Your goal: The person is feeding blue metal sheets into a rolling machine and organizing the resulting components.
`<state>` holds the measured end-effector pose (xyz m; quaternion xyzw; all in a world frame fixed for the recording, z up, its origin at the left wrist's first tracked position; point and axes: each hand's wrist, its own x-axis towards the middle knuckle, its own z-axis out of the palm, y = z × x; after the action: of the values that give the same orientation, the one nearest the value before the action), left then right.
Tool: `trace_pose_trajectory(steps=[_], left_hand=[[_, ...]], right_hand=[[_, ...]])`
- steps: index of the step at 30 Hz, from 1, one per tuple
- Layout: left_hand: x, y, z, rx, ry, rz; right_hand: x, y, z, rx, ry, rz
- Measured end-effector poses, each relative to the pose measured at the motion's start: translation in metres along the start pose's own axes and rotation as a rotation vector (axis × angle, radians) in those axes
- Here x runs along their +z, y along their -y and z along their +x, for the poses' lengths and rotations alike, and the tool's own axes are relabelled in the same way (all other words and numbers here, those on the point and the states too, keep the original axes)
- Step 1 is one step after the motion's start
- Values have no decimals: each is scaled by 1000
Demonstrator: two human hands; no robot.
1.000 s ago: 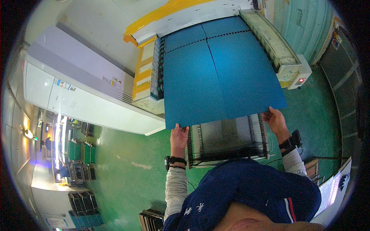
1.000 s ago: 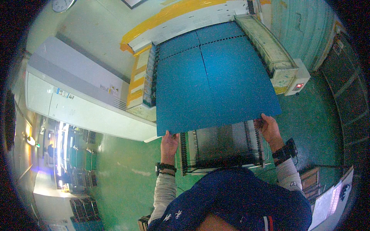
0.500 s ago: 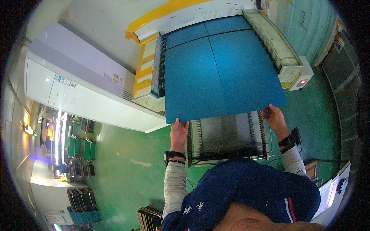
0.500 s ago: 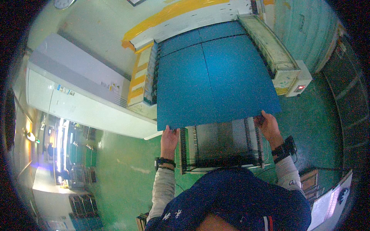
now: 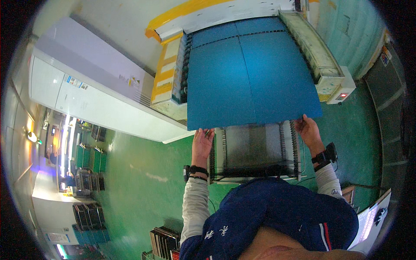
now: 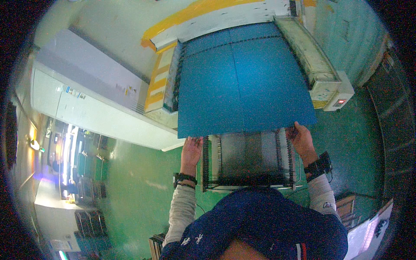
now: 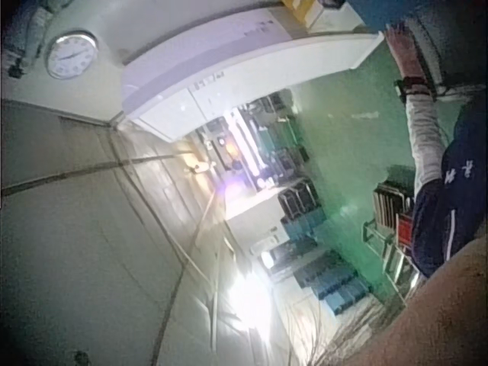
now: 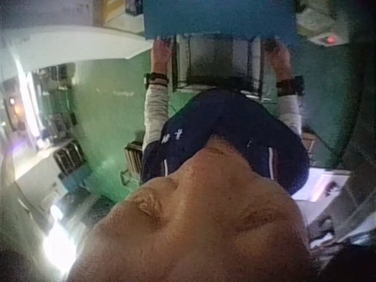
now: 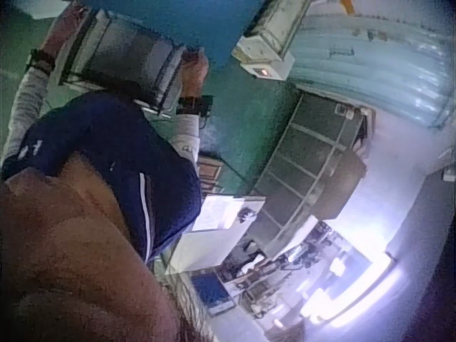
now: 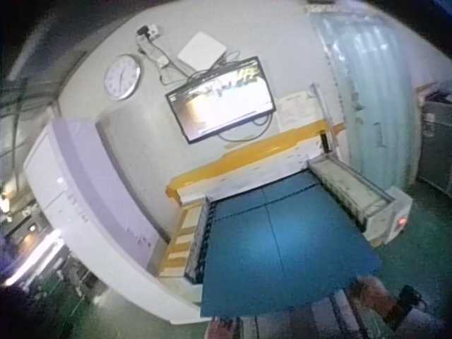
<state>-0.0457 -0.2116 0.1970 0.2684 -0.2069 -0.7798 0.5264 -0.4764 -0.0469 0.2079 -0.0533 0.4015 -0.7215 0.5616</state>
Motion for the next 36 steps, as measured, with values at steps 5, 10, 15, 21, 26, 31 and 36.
trace_pose_trajectory(steps=[5,10,15,21,26,31,36], left_hand=[[-11,3,-14,-4,22,43],[-72,7,-50,34,-93,-33],[-110,9,-132,140,-376,-147],[-226,52,-235,195,-785,-343],[-244,98,-280,117,-900,-311],[-263,122,-305,-27,-792,-22],[-258,96,-315,-222,-769,-119]], right_hand=[[3,-1,1,17,6,-82],[4,-20,0,17,60,-230],[-8,-48,7,235,101,-265],[-2,-100,6,444,117,-433],[-16,-123,7,495,126,-573],[-22,-134,-10,435,74,-659],[-28,-148,-18,330,-25,-697]])
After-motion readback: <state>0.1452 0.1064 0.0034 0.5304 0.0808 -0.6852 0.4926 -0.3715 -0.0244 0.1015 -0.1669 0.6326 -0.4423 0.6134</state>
